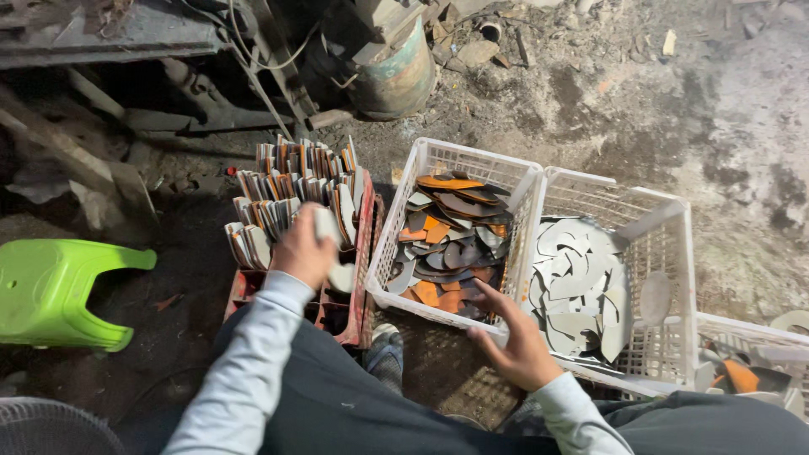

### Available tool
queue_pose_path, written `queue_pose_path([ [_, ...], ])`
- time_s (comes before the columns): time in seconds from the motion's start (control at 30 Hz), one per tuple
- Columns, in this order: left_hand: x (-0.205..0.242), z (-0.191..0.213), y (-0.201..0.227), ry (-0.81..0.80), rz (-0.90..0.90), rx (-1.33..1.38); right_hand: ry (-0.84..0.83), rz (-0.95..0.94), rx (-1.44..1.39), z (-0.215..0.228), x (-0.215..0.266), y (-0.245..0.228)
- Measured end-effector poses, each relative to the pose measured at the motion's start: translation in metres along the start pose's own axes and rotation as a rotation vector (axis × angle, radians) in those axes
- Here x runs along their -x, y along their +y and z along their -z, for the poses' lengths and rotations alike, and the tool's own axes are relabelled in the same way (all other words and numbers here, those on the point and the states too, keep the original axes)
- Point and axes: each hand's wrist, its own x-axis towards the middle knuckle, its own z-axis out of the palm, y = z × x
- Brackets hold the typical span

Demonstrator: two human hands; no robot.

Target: The person sits on the ground and sorts flat, curved shoe parts from two white baskets into a red crate. They pick up individual parts, inspect them, and place them into the crate, repeating the process continuously.

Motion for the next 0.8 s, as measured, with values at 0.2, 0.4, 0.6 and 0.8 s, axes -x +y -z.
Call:
queue_pose_path([
  [0.2,-0.045,0.037,-0.091,0.102,0.057,-0.259,-0.085,-0.085,0.045,-0.002,0.001,0.004],
  [0.4,-0.055,0.014,-0.109,-0.027,0.213,-0.224,-0.153,-0.122,0.073,-0.005,0.0,0.002],
  [0.6,-0.057,0.004,-0.124,0.012,0.149,-0.317,-0.167,-0.139,0.087,-0.006,-0.001,0.013],
  [0.8,-0.061,-0.006,-0.134,-0.15,0.066,-1.093,-0.11,-0.1,0.07,-0.008,0.001,0.017],
])
